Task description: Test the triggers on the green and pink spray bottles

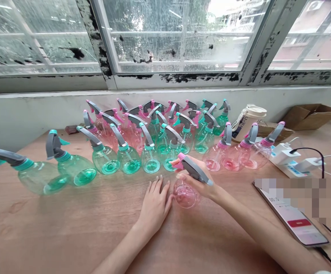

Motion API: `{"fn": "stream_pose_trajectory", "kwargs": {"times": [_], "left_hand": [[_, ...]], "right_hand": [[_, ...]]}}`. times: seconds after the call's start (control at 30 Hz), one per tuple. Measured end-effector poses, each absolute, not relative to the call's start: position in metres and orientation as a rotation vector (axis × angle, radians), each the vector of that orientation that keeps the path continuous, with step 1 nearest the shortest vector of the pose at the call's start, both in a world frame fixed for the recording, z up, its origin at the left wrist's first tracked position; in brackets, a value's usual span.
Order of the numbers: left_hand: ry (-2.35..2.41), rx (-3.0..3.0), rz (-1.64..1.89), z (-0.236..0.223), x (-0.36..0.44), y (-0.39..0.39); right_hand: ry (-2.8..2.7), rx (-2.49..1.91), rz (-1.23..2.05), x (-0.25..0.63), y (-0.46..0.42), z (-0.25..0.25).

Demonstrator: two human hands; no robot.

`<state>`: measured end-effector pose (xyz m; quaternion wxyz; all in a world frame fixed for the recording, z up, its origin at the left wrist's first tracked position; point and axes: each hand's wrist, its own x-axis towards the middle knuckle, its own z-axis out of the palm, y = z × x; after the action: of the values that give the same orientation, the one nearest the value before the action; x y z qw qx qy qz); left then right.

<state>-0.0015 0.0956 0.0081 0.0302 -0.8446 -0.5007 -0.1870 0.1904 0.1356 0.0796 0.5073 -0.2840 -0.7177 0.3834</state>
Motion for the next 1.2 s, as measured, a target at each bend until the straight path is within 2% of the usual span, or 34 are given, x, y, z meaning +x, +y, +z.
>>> {"fn": "stream_pose_trajectory", "kwargs": {"times": [0.47, 0.73, 0.83, 1.2], "left_hand": [[-1.558, -2.556, -0.569, 0.005, 0.001, 0.093], [-1.565, -2.573, -0.502, 0.007, 0.002, 0.092], [-1.592, -2.576, -0.503, 0.009, 0.003, 0.092], [-1.556, -2.548, -0.479, 0.01, 0.0, 0.093]], "right_hand": [[-2.048, -1.008, 0.38, 0.215, 0.097, 0.074], [-1.975, -1.708, -0.11, 0.25, 0.114, 0.083], [-1.932, -1.842, -0.12, 0.245, 0.128, 0.081], [-1.767, -1.788, -0.094, 0.221, 0.182, 0.07]]}}
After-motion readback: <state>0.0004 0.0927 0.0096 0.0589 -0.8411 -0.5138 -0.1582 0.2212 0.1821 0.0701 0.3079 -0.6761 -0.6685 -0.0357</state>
